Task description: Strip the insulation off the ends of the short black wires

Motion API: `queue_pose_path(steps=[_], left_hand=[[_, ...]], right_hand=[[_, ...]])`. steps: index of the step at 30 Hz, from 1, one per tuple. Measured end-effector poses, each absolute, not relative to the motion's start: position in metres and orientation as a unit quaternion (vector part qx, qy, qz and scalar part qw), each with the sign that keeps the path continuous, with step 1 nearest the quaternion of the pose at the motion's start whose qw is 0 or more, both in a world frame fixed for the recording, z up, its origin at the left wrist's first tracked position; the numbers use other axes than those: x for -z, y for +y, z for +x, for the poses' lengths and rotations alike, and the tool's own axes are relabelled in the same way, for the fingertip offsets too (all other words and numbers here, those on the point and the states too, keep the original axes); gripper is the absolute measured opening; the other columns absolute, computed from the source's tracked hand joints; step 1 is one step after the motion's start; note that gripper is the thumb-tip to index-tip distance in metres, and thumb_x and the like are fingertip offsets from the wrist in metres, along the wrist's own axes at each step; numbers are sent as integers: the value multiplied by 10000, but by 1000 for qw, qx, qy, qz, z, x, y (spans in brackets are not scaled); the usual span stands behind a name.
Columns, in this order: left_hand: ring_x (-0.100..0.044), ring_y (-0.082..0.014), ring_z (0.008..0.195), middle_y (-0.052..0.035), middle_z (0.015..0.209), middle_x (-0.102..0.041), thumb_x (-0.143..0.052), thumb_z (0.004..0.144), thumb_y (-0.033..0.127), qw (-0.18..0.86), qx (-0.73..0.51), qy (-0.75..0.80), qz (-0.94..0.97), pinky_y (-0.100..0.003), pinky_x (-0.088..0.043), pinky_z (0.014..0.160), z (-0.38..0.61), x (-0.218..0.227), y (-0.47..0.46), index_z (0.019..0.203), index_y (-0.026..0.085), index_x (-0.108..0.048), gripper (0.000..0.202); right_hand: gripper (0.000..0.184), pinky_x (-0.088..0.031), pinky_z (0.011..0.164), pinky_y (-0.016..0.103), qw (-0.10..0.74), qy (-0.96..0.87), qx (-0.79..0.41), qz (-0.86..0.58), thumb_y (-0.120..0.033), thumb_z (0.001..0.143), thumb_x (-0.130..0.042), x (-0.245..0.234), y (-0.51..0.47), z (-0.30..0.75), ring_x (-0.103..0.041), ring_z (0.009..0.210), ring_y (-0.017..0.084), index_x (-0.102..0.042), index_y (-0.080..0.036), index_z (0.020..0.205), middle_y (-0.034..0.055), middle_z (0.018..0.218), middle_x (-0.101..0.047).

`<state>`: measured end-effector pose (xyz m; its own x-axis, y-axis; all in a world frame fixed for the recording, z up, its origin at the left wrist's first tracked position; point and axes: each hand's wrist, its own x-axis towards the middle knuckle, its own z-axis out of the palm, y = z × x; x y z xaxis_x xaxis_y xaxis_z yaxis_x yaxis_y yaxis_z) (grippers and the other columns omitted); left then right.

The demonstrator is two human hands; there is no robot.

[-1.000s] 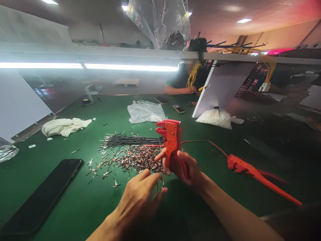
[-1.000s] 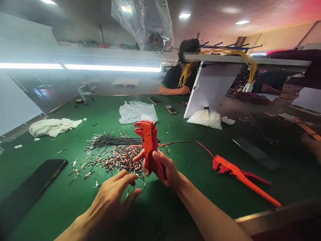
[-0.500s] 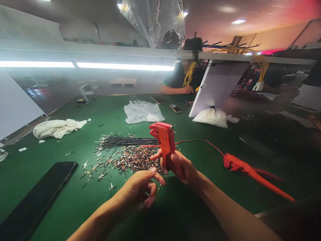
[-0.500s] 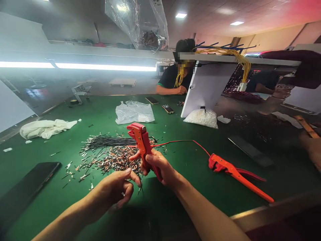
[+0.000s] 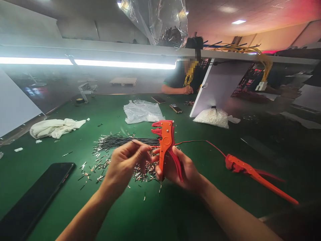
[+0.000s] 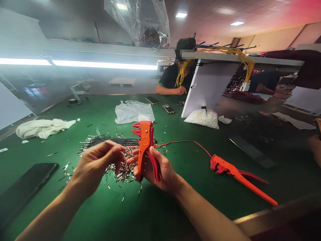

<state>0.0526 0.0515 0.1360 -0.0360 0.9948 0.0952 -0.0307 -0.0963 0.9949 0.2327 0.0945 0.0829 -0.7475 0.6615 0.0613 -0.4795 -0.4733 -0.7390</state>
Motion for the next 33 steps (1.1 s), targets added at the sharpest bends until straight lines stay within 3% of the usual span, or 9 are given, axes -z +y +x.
queue_pose_path(steps=[3,7,11,13,18,33], left_hand=[[-539,-67,458,22,667,-649,-686,840,393,291,-633,513,501,-212,-446,462,39,-133,56,850,197,-699,196],[-504,-60,439,19,707,-645,-683,851,385,200,-681,522,474,-224,-396,409,33,-115,54,851,203,-724,186],[-511,-57,443,17,750,-648,-672,867,386,179,-707,504,463,-240,-398,428,33,-110,50,854,211,-732,185],[-515,-60,447,19,748,-642,-669,870,387,184,-716,490,462,-242,-396,426,34,-111,48,841,212,-727,187],[-525,-63,452,24,735,-632,-661,880,370,184,-721,482,463,-234,-393,416,37,-113,43,847,213,-710,168],[-517,-62,448,26,699,-634,-635,902,292,122,-719,489,479,-229,-403,404,40,-118,37,816,201,-686,135]], right_hand=[[558,-478,710,364,307,-330,-885,-114,-592,966,-315,-82,91,229,-594,724,191,-581,-160,1198,98,914,-660],[521,-501,707,374,268,-327,-902,-87,-565,929,-445,-76,91,230,-631,733,198,-543,-164,1247,76,868,-670],[398,-530,688,414,245,-351,-901,-68,-315,837,-560,-67,92,234,-666,751,236,-557,-151,1200,64,822,-685],[381,-536,621,394,233,-360,-900,-72,-273,796,-548,-66,92,234,-667,691,234,-576,-138,1151,60,769,-682],[354,-524,546,340,224,-374,-897,-73,-289,744,-547,-65,91,231,-641,574,196,-610,-115,1047,50,693,-656],[327,-516,492,286,218,-365,-903,-59,-341,751,-614,-60,84,230,-638,531,184,-642,-85,953,74,645,-670]])
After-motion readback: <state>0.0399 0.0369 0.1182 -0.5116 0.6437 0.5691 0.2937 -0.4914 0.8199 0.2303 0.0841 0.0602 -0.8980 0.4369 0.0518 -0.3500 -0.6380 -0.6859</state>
